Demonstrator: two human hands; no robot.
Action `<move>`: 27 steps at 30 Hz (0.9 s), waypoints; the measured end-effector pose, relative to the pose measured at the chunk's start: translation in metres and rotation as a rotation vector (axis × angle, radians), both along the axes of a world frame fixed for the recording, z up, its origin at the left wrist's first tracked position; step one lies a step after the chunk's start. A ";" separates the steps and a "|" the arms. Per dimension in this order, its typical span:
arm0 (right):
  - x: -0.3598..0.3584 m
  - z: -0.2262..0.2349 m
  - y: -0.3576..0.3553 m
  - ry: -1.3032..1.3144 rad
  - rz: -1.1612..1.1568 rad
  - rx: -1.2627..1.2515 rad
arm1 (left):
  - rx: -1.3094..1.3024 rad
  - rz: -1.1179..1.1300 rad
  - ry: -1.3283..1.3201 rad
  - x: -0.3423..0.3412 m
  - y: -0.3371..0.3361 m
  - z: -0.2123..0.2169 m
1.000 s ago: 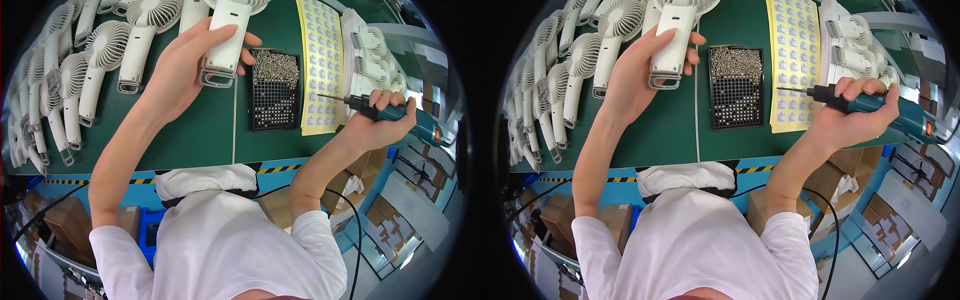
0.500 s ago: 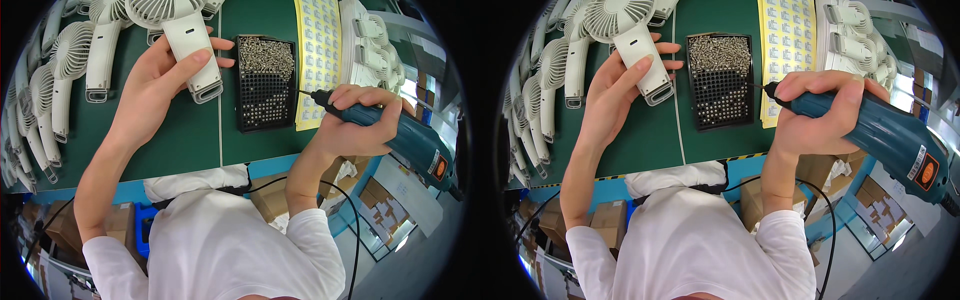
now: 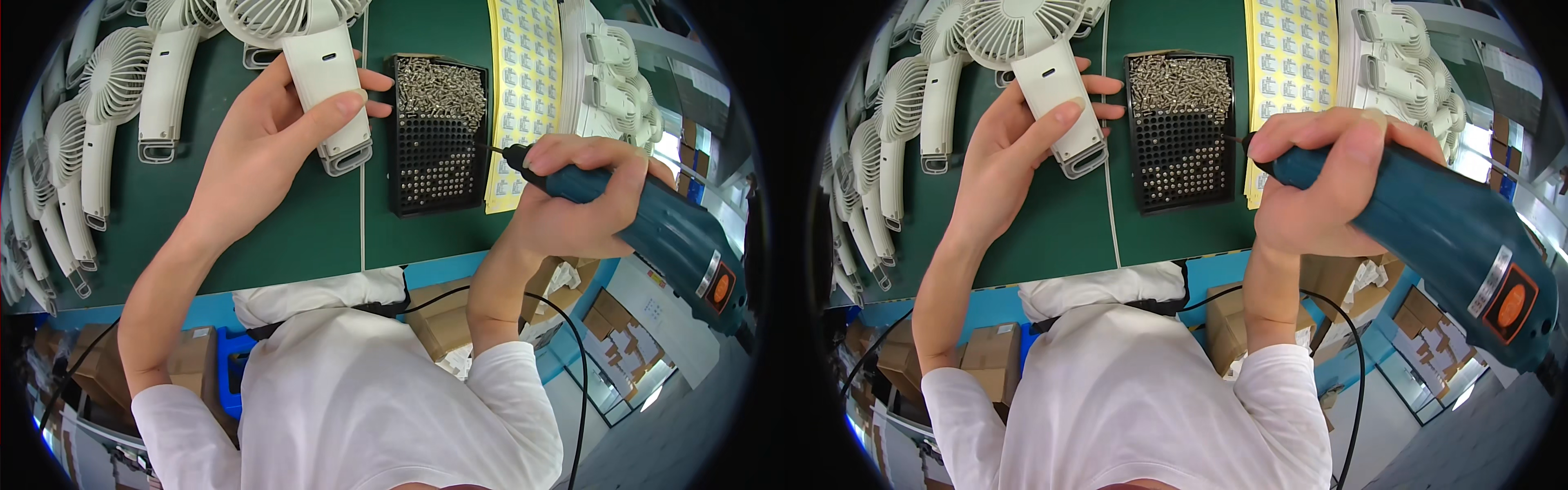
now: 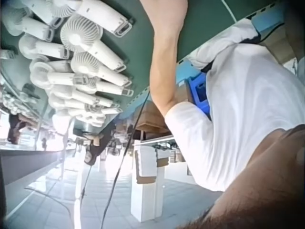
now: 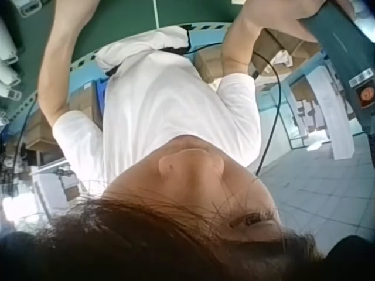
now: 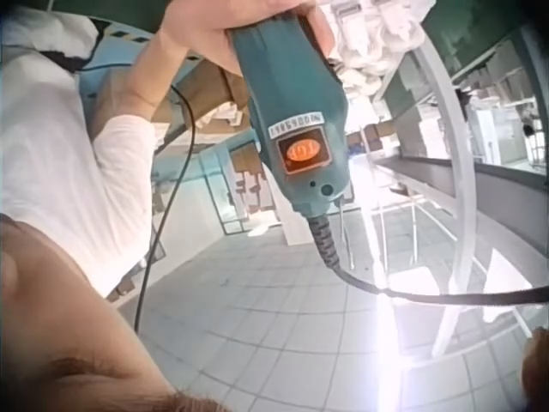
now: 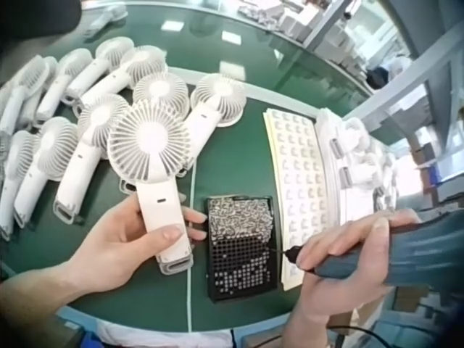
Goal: Assembling portable hand fans by securing screws with an electric screwdriver on an assembly line.
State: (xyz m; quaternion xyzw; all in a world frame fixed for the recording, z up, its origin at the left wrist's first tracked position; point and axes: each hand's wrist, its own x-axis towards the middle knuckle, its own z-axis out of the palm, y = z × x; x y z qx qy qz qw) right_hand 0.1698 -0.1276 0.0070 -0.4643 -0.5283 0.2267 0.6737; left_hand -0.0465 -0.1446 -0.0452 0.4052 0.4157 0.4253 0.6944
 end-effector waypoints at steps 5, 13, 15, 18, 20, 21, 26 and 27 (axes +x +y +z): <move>-0.005 0.008 -0.002 0.064 -0.023 0.084 | -0.017 0.020 -0.055 0.000 -0.004 -0.003; -0.036 0.027 -0.024 0.227 0.179 0.116 | -0.005 0.058 -0.124 0.006 -0.007 -0.011; -0.050 0.026 -0.033 0.222 0.249 0.109 | -0.012 0.065 -0.116 0.006 -0.008 -0.012; -0.070 0.018 -0.038 0.196 0.365 0.143 | -0.010 0.065 -0.114 0.002 -0.010 -0.014; -0.073 0.016 -0.040 0.143 0.449 0.167 | 0.008 0.066 -0.114 0.003 -0.009 -0.016; -0.074 0.015 -0.041 0.142 0.450 0.165 | 0.026 0.061 -0.116 0.004 -0.009 -0.017; -0.076 0.007 -0.039 0.089 0.452 0.195 | 0.023 0.102 -0.115 0.006 -0.009 -0.016; -0.077 0.006 -0.039 0.089 0.453 0.194 | 0.026 0.110 -0.110 0.006 -0.009 -0.017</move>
